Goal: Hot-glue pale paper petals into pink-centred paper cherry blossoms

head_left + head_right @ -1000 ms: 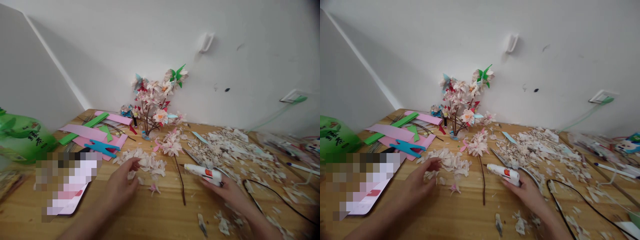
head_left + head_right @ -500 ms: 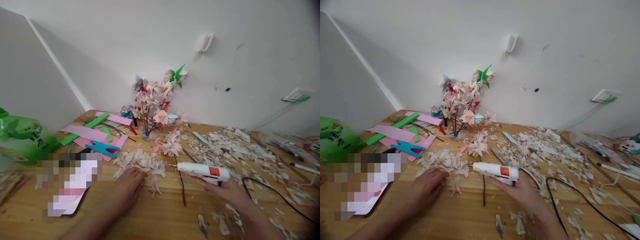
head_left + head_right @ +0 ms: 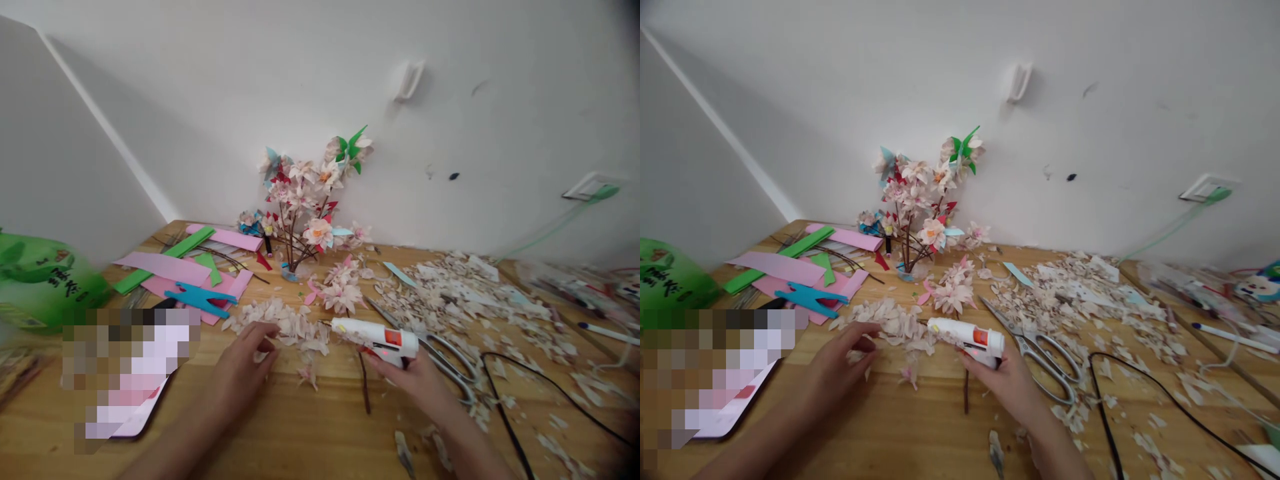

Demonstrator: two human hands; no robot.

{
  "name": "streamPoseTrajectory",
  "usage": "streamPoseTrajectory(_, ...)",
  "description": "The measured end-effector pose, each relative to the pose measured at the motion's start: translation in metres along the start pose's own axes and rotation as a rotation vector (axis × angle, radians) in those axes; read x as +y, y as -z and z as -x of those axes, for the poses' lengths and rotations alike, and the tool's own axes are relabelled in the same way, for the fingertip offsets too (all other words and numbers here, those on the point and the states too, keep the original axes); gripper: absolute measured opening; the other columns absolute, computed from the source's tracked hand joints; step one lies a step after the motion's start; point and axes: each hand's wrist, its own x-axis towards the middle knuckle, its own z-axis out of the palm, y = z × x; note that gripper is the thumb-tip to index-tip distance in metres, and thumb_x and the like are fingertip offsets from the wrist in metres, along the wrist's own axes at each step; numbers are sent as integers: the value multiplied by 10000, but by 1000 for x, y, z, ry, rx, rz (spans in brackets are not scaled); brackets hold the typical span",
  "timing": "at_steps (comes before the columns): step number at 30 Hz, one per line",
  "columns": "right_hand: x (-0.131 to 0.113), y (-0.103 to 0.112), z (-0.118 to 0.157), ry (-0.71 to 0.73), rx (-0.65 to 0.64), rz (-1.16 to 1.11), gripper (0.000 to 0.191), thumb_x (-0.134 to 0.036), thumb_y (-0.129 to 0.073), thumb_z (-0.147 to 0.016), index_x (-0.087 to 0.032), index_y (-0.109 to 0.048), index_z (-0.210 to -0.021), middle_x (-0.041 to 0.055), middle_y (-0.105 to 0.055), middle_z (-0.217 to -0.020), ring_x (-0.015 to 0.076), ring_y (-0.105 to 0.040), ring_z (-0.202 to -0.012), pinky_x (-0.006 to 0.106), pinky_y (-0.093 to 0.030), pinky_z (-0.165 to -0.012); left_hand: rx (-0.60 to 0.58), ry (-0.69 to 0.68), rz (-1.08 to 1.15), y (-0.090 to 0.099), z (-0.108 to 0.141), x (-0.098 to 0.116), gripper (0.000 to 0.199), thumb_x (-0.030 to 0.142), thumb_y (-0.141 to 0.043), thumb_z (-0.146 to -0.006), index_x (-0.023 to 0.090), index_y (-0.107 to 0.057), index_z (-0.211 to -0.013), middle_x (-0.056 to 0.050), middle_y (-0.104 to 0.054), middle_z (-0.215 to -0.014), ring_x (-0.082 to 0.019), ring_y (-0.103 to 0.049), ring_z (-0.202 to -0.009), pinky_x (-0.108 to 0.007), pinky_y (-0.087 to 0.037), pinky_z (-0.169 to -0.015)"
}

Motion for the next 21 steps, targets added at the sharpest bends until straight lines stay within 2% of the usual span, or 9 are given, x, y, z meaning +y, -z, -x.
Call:
streamPoseTrajectory(3,1,-3,2,-17,-33,-17,329,-404,-682,-670,-188,-688,-919,58,-740,-906,251,-679,-814,364,-538,-763,52,166,304,-3,-2,3,317,245,-613,-673,218,-581,-987,-22,-639,-886,-148,-600,-681,-299,-485,-681)
streamPoseTrajectory(6,-1,-6,6,-39,-34,-16,347,-430,-679,-668,-191,-697,-919,62,-741,-907,264,-676,-837,373,-529,-785,53,300,615,-5,-5,5,431,283,-719,-562,176,-605,-963,-16,-637,-809,-148,-600,-713,-300,-492,-713)
streamPoseTrajectory(9,-6,-9,9,-33,-16,-6,363,-451,-682,-652,-198,-702,-910,52,-743,-895,266,-676,-829,367,-531,-780,53,397,778,-2,-7,11,480,300,-782,-471,166,-626,-905,4,-617,-731,-176,-630,-748,-326,-500,-730)
streamPoseTrajectory(14,-10,-11,10,-24,-86,-14,323,-407,-660,-688,-189,-696,-924,41,-741,-895,243,-673,-798,333,-542,-729,2,495,862,1,-3,21,456,317,-789,-486,177,-614,-883,4,-630,-723,-224,-673,-767,-320,-519,-664)
streamPoseTrajectory(16,-9,-11,9,-32,-98,3,311,-392,-649,-697,-187,-697,-925,42,-741,-895,238,-672,-783,325,-546,-699,-23,518,832,0,-2,20,450,310,-791,-482,176,-618,-876,10,-637,-723,-176,-666,-616,-288,-514,-578)
streamPoseTrajectory(18,-5,-12,9,-42,-80,4,305,-386,-640,-698,-187,-696,-924,40,-741,-885,235,-671,-770,320,-548,-672,-39,525,803,-3,-1,17,430,313,-789,-483,168,-625,-852,17,-641,-728,-102,-594,-437,-263,-492,-497)
streamPoseTrajectory(19,-3,-13,8,-48,-72,-2,309,-384,-637,-698,-187,-693,-929,39,-742,-881,234,-670,-768,321,-548,-666,-38,523,801,-4,-1,15,417,316,-789,-484,162,-626,-836,17,-643,-725,-82,-566,-399,-255,-484,-478)
streamPoseTrajectory(21,1,-14,8,-51,-65,-12,316,-379,-639,-696,-180,-687,-936,43,-742,-875,237,-670,-770,330,-547,-669,-31,505,822,-6,-1,12,397,318,-785,-501,160,-624,-827,2,-659,-737,-105,-608,-474,-246,-494,-500)
